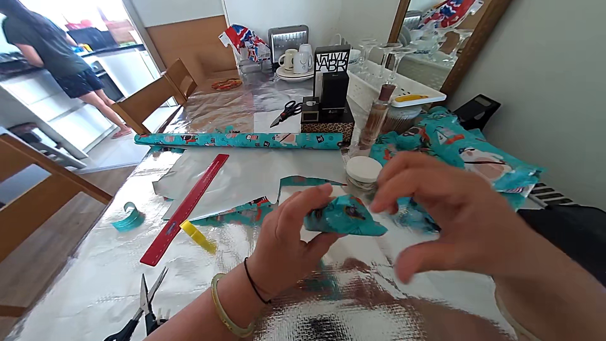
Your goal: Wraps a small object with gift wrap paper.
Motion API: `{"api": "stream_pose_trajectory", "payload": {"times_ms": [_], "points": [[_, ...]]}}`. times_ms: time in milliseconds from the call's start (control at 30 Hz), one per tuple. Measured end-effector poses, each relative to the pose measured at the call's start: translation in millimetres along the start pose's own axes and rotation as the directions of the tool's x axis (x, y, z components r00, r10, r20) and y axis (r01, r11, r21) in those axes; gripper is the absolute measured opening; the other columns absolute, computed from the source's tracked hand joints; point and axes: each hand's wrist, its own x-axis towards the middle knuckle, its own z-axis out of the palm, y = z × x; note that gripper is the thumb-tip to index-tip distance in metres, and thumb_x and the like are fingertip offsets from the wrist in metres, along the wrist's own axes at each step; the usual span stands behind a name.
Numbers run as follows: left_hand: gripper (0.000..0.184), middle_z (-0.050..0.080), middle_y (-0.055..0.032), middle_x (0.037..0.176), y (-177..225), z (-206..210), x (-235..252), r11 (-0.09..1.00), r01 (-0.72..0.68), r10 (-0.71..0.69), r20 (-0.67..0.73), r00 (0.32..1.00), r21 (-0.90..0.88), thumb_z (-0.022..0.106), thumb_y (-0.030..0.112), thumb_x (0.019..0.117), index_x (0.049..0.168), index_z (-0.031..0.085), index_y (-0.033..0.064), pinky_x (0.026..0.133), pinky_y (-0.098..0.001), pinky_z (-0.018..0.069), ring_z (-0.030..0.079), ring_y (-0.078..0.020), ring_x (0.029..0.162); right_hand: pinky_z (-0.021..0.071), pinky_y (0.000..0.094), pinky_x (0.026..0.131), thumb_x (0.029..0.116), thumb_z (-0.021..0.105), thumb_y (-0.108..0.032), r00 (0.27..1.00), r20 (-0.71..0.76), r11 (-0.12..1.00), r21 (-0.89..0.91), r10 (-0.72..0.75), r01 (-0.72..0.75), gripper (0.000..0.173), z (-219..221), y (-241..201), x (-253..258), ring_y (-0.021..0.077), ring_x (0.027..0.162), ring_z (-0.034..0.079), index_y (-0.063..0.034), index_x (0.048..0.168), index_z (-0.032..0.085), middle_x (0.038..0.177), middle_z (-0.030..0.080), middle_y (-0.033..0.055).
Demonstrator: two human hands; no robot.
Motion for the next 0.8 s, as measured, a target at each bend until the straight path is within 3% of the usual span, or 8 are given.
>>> {"api": "stream_pose_trajectory", "payload": {"times_ms": [100, 267, 433, 533, 633, 800], "points": [[0.068, 0.066, 0.0025, 0.117, -1, -1, 1, 1.000, 0.010, -0.009, -0.015, 1.000, 0.020, 0.082, 0.013, 0.0863, 0.140, 0.042, 0.0232, 0.089, -0.0258, 0.0600, 0.069, -0.0083, 0.102, 0.0480, 0.0071, 0.063, 0.0765, 0.084, -0.047, 0.999, -0.022, 0.989, -0.141, -0.045, 0.042, 0.030, 18, 2, -2, -0.0071, 0.082, 0.056, -0.0257, 0.094, 0.074, 0.090, 0.058, -0.0131], [0.065, 0.065, 0.0022, 0.117, -2, -1, 0, 1.000, 0.007, -0.006, -0.018, 1.000, 0.024, 0.080, 0.013, 0.0874, 0.140, 0.043, 0.0229, 0.088, -0.0248, 0.0596, 0.068, -0.0080, 0.103, 0.0480, 0.0062, 0.060, 0.0820, 0.083, -0.035, 0.990, -0.128, 0.994, -0.101, -0.056, 0.043, 0.017, 25, 4, -1, -0.0066, 0.076, 0.058, -0.0202, 0.088, 0.078, 0.085, 0.062, -0.0115], [0.037, 0.066, -0.0035, 0.117, -2, -6, 2, 0.991, -0.116, 0.115, 0.010, 0.993, 0.066, 0.078, 0.016, 0.0915, 0.119, 0.053, 0.0143, 0.087, -0.0256, 0.0608, 0.068, -0.0108, 0.106, 0.0553, 0.0108, 0.060, 0.0784, 0.085, -0.035, 0.984, -0.180, 0.999, -0.047, -0.004, -0.004, 0.021, 27, 5, -2, -0.0031, 0.075, 0.063, -0.0182, 0.089, 0.078, 0.088, 0.066, -0.0102], [0.032, 0.069, -0.0023, 0.115, 1, -11, 6, 0.978, -0.194, 0.196, -0.014, 0.981, 0.081, 0.083, 0.015, 0.0866, 0.108, 0.059, 0.0112, 0.086, -0.0231, 0.0618, 0.070, -0.0085, 0.104, 0.0608, 0.0153, 0.066, 0.0768, 0.088, -0.032, 0.976, -0.214, 0.999, 0.022, -0.024, 0.030, 0.025, 29, 3, -1, 0.0001, 0.082, 0.067, -0.0182, 0.095, 0.078, 0.093, 0.067, -0.0094], [0.036, 0.073, -0.0029, 0.115, 3, -14, 9, 0.976, -0.215, 0.217, -0.049, 0.975, 0.045, 0.087, 0.012, 0.0823, 0.106, 0.061, 0.0096, 0.085, -0.0261, 0.0636, 0.072, -0.0111, 0.103, 0.0616, 0.0169, 0.074, 0.0772, 0.089, -0.032, 0.959, -0.274, 0.996, 0.033, -0.069, 0.081, 0.029, 33, 2, -1, 0.0016, 0.090, 0.067, -0.0179, 0.100, 0.077, 0.102, 0.066, -0.0083], [0.036, 0.073, -0.0036, 0.116, 4, -18, 12, 0.973, -0.227, 0.230, -0.065, 0.971, 0.043, 0.087, 0.010, 0.0818, 0.106, 0.060, 0.0088, 0.086, -0.0273, 0.0641, 0.073, -0.0125, 0.104, 0.0623, 0.0217, 0.085, 0.0833, 0.086, -0.026, 0.928, -0.357, 0.993, 0.017, -0.103, 0.117, 0.030, 48, -2, -4, 0.0073, 0.103, 0.071, -0.0127, 0.108, 0.077, 0.114, 0.074, -0.0039]]}}
